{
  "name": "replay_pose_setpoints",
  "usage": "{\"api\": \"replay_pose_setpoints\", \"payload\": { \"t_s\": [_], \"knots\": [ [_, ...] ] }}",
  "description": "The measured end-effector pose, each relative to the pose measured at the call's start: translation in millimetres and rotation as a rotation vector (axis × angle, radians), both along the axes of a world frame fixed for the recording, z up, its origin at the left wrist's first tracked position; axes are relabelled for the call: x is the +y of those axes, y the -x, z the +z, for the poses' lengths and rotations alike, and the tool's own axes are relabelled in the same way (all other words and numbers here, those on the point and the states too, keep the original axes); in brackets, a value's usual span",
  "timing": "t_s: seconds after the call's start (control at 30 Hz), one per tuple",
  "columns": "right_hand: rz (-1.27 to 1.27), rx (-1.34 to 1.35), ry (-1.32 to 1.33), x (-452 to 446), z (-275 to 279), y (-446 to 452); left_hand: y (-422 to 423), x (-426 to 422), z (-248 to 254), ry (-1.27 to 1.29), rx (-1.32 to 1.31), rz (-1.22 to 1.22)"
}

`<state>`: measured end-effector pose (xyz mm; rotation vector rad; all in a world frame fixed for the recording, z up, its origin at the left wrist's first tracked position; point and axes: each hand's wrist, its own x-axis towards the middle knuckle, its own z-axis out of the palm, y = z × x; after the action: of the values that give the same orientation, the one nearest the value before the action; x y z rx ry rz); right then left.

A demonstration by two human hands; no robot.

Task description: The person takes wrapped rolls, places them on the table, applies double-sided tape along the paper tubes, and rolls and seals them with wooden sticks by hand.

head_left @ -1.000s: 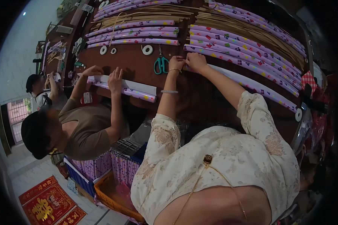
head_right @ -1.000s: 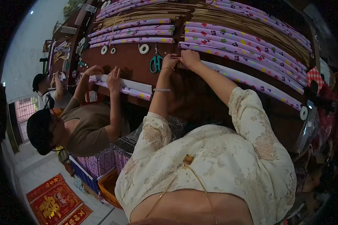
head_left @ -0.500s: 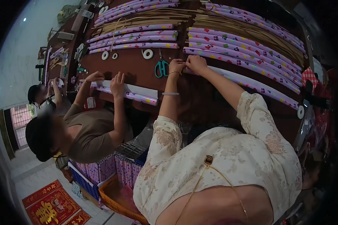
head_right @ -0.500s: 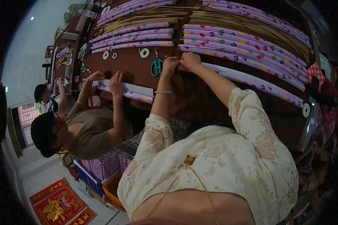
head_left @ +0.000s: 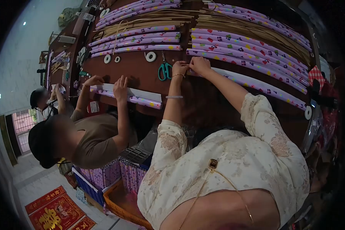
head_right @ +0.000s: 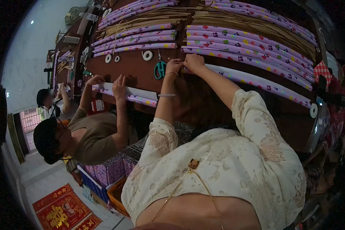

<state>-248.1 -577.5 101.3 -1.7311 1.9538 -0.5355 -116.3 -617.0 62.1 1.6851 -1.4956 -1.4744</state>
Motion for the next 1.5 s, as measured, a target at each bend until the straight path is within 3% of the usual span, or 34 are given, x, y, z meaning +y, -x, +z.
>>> {"api": "replay_pose_setpoints", "payload": {
  "t_s": [0.67, 0.73, 0.87, 1.07, 1.17, 1.33, 1.5],
  "knots": [
    [0.012, 0.036, -0.020, -2, -7, -1, 1, 4, 9, -0.006, -0.031, -0.011],
    [0.034, 0.015, 0.027, 0, -9, 0, -1, 2, 0, 0.026, 0.146, 0.050],
    [0.046, -0.006, 0.060, 2, -11, 3, -1, 2, 1, 0.009, 0.119, 0.040],
    [0.020, -0.208, 0.048, 12, -11, 27, -2, 3, 6, 0.007, 0.114, 0.031],
    [-0.009, -0.472, -0.077, 22, 3, 57, 1, 6, 15, 0.018, 0.098, 0.066],
    [-0.277, -1.197, -0.133, 77, 38, 125, 2, 3, 11, 0.031, -0.050, 0.032],
    [-0.524, -1.480, -0.003, 172, 67, 244, -1, 1, 6, 0.054, -0.065, 0.020]
  ]
}}
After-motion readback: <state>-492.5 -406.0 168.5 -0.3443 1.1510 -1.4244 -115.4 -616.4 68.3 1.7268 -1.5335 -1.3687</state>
